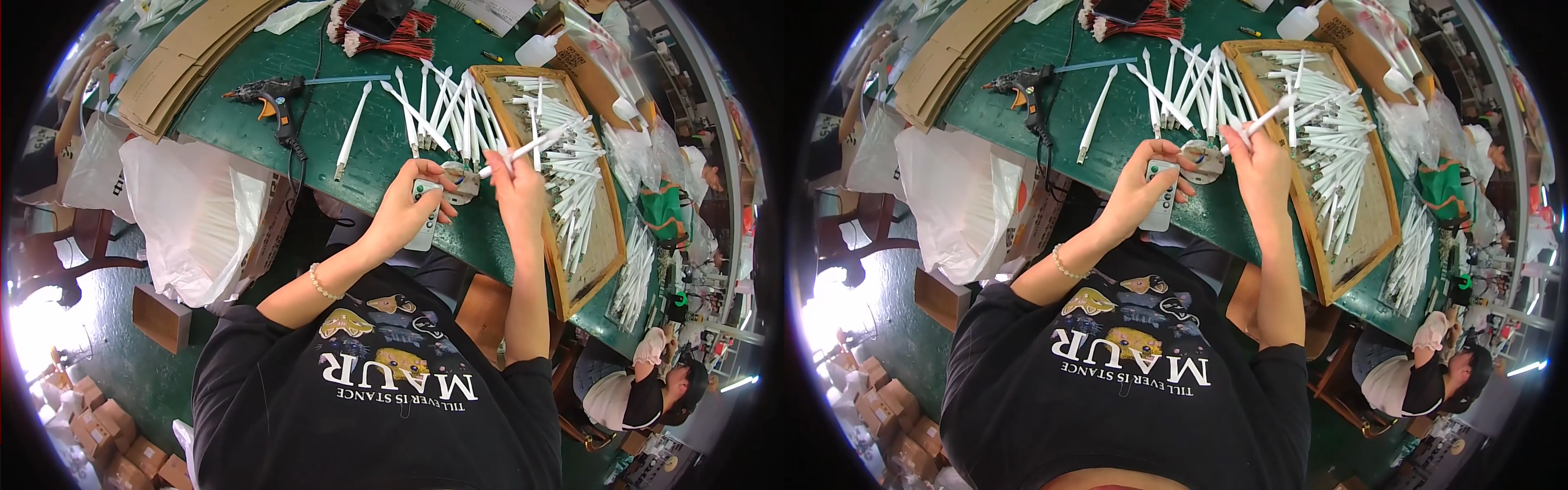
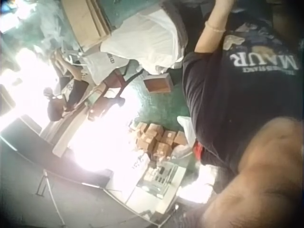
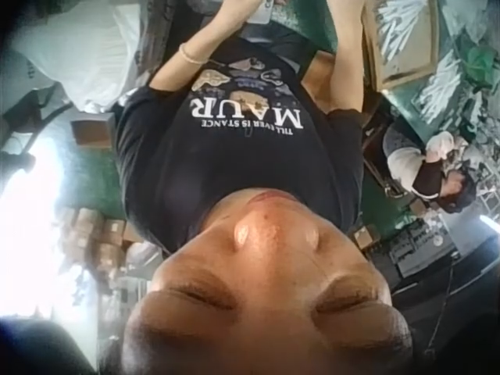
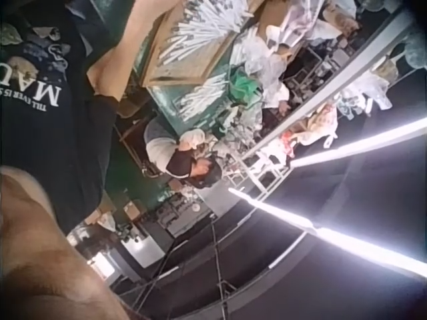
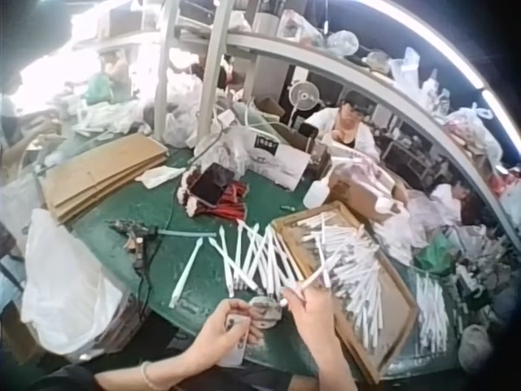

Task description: Assembling small white plastic strips onto a circular hub at a production workbench.

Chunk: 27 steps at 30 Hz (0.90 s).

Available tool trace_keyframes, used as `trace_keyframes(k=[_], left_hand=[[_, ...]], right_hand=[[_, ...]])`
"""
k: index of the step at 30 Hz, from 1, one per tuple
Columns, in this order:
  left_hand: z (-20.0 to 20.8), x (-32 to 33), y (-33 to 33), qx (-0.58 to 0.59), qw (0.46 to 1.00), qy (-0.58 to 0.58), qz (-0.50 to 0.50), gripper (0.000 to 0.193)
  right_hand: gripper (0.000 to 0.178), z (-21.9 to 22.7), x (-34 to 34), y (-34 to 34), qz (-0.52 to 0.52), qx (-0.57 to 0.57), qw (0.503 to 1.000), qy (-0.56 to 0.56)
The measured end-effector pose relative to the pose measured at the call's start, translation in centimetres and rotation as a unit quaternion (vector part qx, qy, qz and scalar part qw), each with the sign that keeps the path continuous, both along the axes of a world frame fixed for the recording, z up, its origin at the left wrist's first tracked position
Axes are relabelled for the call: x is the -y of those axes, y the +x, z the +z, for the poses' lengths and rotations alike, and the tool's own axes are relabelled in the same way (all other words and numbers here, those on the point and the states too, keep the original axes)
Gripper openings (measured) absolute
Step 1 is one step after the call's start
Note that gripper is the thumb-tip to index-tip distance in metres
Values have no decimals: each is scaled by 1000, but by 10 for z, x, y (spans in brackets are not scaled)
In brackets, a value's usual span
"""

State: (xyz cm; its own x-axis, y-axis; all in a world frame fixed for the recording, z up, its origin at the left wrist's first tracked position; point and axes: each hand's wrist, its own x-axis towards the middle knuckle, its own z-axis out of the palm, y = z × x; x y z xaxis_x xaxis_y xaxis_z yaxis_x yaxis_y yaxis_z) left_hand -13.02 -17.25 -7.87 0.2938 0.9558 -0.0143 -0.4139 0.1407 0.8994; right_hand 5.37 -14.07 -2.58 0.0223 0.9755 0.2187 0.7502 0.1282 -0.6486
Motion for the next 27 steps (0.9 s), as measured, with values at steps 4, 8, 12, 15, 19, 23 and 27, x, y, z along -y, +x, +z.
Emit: trace_keyframes(k=[4, 8, 12, 15, 19, 23, 27], left_hand=[[2, -1, 0, 5, 1000, -7, 5, 25], [2, -1, -1, 3, 1000, -9, 4, 25], [3, -1, 0, -2, 1000, -7, 6, 25], [2, -1, -1, 5, 1000, -12, 5, 25], [4, -1, -1, -3, 1000, -12, 2, 26], [5, -1, -2, -7, 1000, -14, 2, 27], [4, -2, -2, 4, 1000, -12, 6, 27]], right_hand=[[31, -4, -2, -7, 0, -30, 999, 28], [30, -10, -3, -15, 1, -45, 997, 69], [28, -18, -6, -17, -3, -46, 994, 102], [28, -22, -9, -19, -6, -44, 991, 123], [29, -20, -10, -22, -4, -38, 992, 123], [27, -15, -11, -29, 10, -12, 988, 154], [26, -17, -13, -28, -2, 3, 990, 139]])
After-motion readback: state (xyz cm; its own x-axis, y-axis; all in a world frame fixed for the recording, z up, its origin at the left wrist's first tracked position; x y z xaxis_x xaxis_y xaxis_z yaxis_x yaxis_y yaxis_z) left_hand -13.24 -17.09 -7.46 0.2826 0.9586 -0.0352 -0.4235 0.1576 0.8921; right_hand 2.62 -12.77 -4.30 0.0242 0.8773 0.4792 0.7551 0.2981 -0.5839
